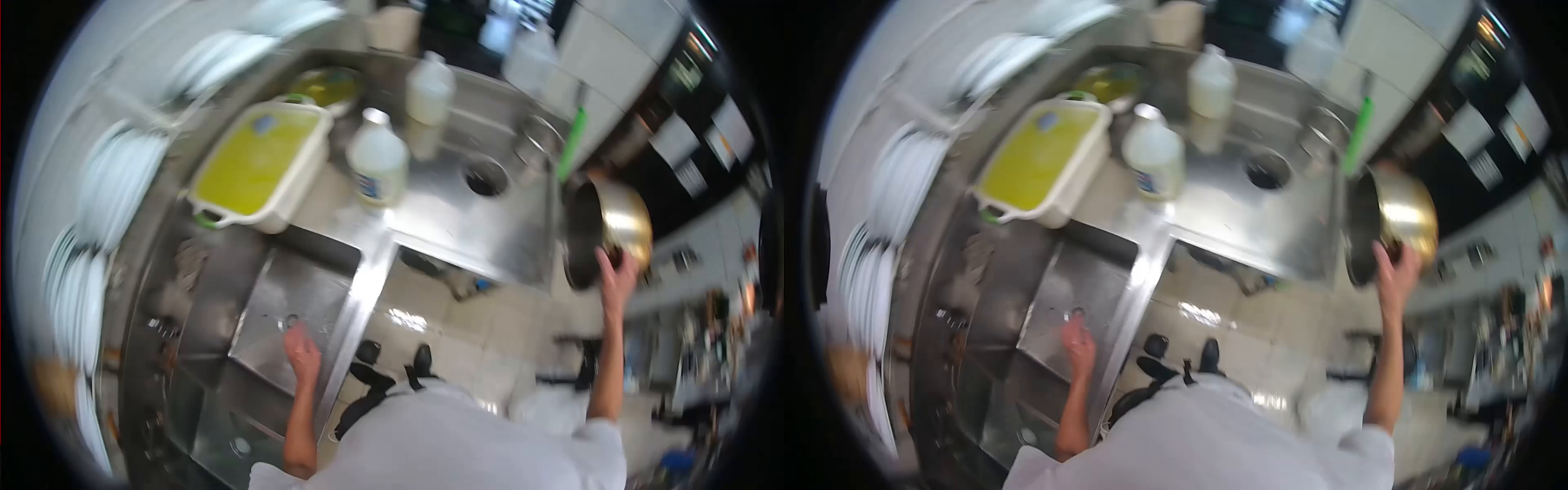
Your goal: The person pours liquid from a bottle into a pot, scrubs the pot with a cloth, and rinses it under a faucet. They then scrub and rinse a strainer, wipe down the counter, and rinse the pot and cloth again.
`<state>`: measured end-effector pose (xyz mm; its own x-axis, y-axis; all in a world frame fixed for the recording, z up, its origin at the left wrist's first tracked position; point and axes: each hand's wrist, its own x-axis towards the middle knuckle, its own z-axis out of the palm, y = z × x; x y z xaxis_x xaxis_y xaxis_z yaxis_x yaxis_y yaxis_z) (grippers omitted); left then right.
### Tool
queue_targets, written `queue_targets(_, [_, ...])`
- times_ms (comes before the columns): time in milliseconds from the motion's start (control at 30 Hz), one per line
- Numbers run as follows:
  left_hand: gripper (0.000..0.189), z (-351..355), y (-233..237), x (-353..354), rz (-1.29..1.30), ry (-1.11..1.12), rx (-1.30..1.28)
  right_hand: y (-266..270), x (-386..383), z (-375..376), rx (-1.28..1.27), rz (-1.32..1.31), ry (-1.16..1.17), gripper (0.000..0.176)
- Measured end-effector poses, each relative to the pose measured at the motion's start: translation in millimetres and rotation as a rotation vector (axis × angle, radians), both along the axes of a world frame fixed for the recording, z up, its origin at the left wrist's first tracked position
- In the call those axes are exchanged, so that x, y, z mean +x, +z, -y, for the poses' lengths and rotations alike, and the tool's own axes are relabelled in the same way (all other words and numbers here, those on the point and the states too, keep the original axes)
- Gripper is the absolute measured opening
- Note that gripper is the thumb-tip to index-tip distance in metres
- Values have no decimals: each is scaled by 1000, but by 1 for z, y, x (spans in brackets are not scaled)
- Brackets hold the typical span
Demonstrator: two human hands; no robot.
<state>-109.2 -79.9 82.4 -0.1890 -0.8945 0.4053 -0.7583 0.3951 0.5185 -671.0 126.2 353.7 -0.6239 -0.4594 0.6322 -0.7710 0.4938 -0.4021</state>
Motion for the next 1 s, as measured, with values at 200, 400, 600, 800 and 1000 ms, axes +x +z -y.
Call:
queue_targets(200, [24, -22, 24, -8, -8, -39, 4, -16, -79, -33, -543, 897, 187, 16])
queue_targets(400, [23, -58, 21, 20, -23, 139, 95, -35, -78, -51, -596, 1186, 293, 11])
queue_targets(600, [26, -84, 21, 35, 62, 138, 146, -31, -25, 17, -471, 984, 295, 15])
queue_targets(800, [26, -105, 20, 38, 69, 152, 190, -58, 37, 66, -79, 430, 252, 30])
queue_targets(1000, [27, -127, 12, 63, 97, 136, 238, -51, -37, 109, -254, 1067, 432, 19])
